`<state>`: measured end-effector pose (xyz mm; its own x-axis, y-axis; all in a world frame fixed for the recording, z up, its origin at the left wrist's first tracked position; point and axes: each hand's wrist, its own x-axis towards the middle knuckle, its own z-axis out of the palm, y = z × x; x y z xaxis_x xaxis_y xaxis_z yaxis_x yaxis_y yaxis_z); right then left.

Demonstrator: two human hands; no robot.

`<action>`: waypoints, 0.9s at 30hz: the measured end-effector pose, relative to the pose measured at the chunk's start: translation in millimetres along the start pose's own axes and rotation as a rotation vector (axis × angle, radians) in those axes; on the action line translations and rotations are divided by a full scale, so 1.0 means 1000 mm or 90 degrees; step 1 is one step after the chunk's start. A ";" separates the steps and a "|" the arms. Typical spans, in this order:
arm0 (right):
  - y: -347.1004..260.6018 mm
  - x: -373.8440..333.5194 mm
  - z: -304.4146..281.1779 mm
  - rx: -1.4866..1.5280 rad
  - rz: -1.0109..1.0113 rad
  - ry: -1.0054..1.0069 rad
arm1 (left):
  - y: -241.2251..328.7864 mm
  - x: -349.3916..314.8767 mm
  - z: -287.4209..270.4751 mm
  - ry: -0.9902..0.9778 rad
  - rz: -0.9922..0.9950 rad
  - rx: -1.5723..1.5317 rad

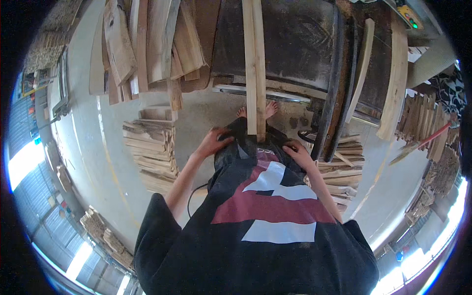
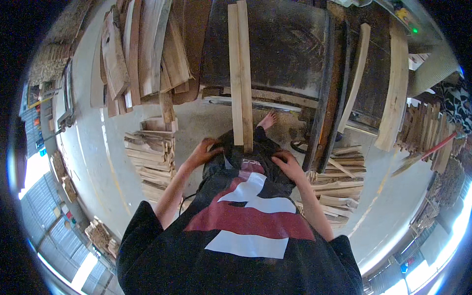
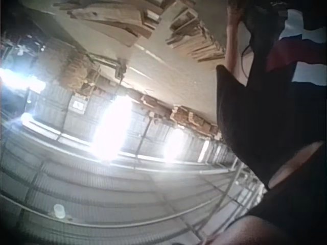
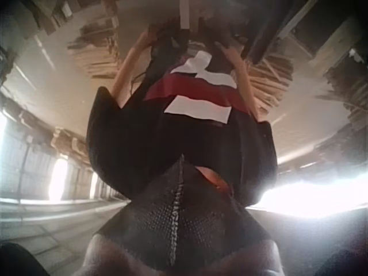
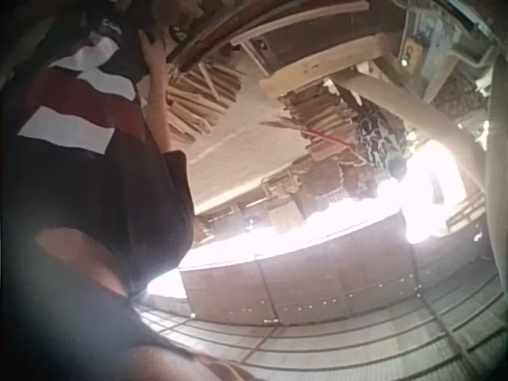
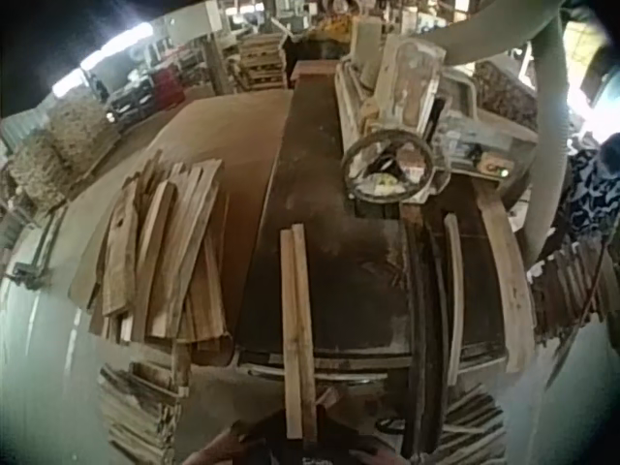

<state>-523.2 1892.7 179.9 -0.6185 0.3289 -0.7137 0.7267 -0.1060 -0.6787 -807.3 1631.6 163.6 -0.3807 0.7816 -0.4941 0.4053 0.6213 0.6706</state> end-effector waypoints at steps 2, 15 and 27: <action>0.032 -0.003 0.004 0.023 0.029 0.006 | -0.012 -0.021 0.009 0.039 -0.003 -0.093; 0.118 0.086 0.037 -0.076 0.047 0.151 | -0.021 0.043 0.026 0.334 -0.202 -0.076; 0.124 -0.054 0.003 0.226 0.317 0.081 | -0.035 -0.088 0.035 -0.003 -0.374 -0.477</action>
<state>-400.5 1859.3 134.2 -0.1744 0.2661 -0.9480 0.7622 -0.5731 -0.3010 -758.3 1542.7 164.3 -0.3504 0.3570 -0.8659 -0.4881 0.7195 0.4941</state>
